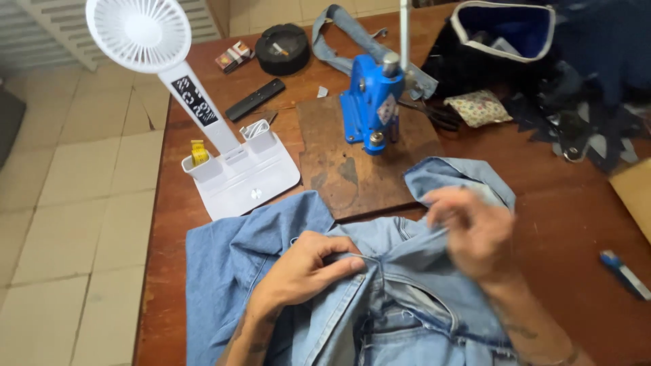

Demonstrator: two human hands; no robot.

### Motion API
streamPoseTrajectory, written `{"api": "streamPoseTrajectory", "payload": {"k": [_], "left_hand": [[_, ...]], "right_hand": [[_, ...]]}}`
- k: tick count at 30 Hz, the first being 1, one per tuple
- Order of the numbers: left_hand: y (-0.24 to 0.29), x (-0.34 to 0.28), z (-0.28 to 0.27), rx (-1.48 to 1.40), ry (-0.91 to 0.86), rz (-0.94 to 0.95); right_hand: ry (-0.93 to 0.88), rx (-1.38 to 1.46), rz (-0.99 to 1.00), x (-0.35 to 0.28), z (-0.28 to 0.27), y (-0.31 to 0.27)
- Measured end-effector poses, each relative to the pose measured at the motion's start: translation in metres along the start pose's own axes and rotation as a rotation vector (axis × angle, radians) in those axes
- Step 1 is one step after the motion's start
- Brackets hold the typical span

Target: Using a small tool to pick at the seams of denim jeans on a workbench

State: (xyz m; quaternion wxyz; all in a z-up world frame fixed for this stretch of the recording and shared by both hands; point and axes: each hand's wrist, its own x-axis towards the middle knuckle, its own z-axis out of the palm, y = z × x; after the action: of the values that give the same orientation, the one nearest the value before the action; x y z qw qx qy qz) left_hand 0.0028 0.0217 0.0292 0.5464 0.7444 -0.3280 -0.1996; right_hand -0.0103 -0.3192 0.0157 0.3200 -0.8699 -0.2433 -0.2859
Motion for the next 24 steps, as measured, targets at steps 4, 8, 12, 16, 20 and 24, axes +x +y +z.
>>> {"api": "streamPoseTrajectory", "payload": {"k": [4,8,12,16,20,24], "left_hand": [[0.041,-0.015,0.006,0.496,0.282,0.136],[0.094,-0.041,0.062,0.693,0.461,0.284],[0.066,-0.044,0.13,1.192,0.364,0.235],[0.027,-0.059,0.156,1.278,0.419,0.197],[0.035,-0.1,0.163,1.17,0.52,0.209],[0.045,-0.147,0.162,1.134,0.824,0.271]], "right_hand": [[0.569,0.169,0.316,-0.01,-0.069,0.004],[0.803,0.281,0.691,-0.096,-0.128,0.014],[0.753,0.204,0.605,-0.165,-0.13,-0.024],[0.25,-0.415,0.562,-0.182,-0.137,-0.037],[-0.107,-0.476,0.653,-0.196,-0.131,0.001],[-0.21,-0.461,0.493,-0.195,-0.111,0.029]]}}
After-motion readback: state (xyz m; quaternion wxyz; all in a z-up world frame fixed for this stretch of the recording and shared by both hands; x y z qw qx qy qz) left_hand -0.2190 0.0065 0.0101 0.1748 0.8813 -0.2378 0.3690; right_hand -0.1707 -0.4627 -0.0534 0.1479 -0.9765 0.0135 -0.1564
